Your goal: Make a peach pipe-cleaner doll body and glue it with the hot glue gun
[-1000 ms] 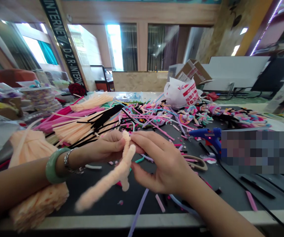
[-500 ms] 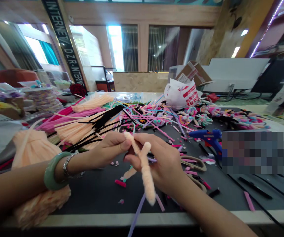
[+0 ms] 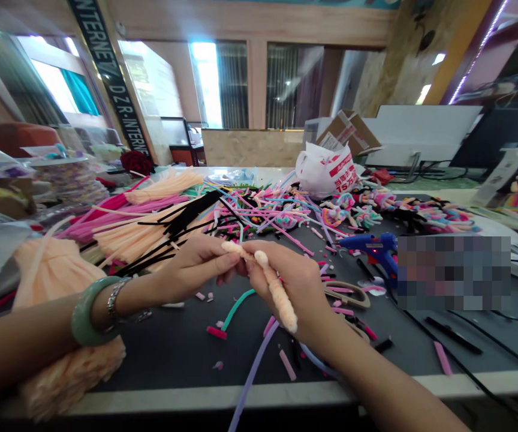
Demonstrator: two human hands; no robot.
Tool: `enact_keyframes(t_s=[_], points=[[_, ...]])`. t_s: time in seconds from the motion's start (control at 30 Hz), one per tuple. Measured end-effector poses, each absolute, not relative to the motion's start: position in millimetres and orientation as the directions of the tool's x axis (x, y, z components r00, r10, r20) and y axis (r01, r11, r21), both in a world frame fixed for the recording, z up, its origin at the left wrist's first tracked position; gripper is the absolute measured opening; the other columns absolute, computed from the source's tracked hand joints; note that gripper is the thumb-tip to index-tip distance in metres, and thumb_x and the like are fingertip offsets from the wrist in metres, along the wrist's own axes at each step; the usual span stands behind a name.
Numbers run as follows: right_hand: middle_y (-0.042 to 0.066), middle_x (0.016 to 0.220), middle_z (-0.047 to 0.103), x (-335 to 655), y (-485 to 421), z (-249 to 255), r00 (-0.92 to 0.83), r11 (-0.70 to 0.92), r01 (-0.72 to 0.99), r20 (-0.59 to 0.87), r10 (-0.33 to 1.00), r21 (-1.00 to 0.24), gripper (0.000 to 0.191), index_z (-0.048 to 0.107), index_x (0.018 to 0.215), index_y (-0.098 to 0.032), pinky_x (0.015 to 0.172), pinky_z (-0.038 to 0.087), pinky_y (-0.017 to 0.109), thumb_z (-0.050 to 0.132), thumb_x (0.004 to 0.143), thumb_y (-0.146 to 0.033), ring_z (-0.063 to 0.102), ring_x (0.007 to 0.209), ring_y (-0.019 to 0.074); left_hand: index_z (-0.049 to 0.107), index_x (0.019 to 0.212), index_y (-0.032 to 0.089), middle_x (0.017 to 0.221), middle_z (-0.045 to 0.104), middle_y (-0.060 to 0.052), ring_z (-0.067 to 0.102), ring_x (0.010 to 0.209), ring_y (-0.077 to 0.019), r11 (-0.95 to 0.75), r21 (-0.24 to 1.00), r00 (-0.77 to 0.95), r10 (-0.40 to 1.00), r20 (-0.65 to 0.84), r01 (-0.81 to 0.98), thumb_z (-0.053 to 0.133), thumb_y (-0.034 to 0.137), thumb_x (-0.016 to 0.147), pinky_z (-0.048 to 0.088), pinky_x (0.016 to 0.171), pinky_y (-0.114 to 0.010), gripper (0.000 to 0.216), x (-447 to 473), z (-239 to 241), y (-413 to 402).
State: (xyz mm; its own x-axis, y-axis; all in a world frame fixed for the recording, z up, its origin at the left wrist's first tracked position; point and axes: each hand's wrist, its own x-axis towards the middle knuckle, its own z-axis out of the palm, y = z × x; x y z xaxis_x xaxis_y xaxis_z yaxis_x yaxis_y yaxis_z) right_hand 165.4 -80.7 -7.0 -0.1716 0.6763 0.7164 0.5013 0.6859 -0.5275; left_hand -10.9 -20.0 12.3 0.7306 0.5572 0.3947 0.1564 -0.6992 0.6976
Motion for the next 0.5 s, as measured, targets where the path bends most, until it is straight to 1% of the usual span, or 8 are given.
enact_keyframes(t_s=[0.1, 0.23, 0.37, 0.5], points=[[0.000, 0.085, 0.071, 166.9, -79.1, -8.7, -0.163, 0.680, 0.527, 0.725, 0.669, -0.509, 0.021, 0.066, 0.100, -0.022, 0.059, 0.055, 0.020, 0.050, 0.088, -0.015, 0.067, 0.061, 0.0101, 0.061, 0.070, 0.010, 0.054, 0.052, 0.001, 0.047, 0.050, -0.0068, -0.646, 0.755, 0.698, 0.593, 0.401, 0.115, 0.050, 0.036, 0.088, 0.033, 0.047, -0.018, 0.034, -10.1, 12.5, -18.2], [0.002, 0.088, 0.072, 168.1, -76.5, -10.3, -0.153, 0.674, 0.580, 0.752, 0.641, -0.457, 0.021, 0.066, 0.102, -0.018, 0.058, 0.053, 0.020, 0.051, 0.087, -0.015, 0.067, 0.066, 0.0104, 0.056, 0.073, 0.012, 0.058, 0.048, 0.004, 0.044, 0.050, -0.0053, -0.553, 0.832, 0.632, 0.661, 0.405, 0.045, 0.061, 0.034, 0.081, 0.032, 0.046, -0.017, 0.024, -7.9, 13.5, -16.9], [0.001, 0.092, 0.072, 170.8, -73.8, -12.9, -0.163, 0.697, 0.600, 0.792, 0.589, -0.394, 0.021, 0.065, 0.101, -0.019, 0.069, 0.052, 0.018, 0.053, 0.086, -0.012, 0.067, 0.075, 0.0095, 0.055, 0.074, 0.012, 0.061, 0.048, 0.004, 0.046, 0.052, -0.0051, -0.512, 0.859, 0.638, 0.667, 0.385, 0.017, 0.065, 0.031, 0.079, 0.035, 0.048, -0.017, 0.022, -6.6, 13.7, -16.8], [0.001, 0.099, 0.070, 173.1, -72.1, -17.2, -0.199, 0.719, 0.615, 0.819, 0.539, -0.324, 0.025, 0.063, 0.106, -0.020, 0.079, 0.050, 0.018, 0.055, 0.084, -0.011, 0.066, 0.085, 0.0100, 0.055, 0.074, 0.012, 0.061, 0.049, 0.004, 0.047, 0.054, -0.0057, -0.467, 0.884, 0.664, 0.656, 0.359, -0.017, 0.066, 0.031, 0.078, 0.038, 0.050, -0.017, 0.022, -6.0, 12.4, -16.6]])
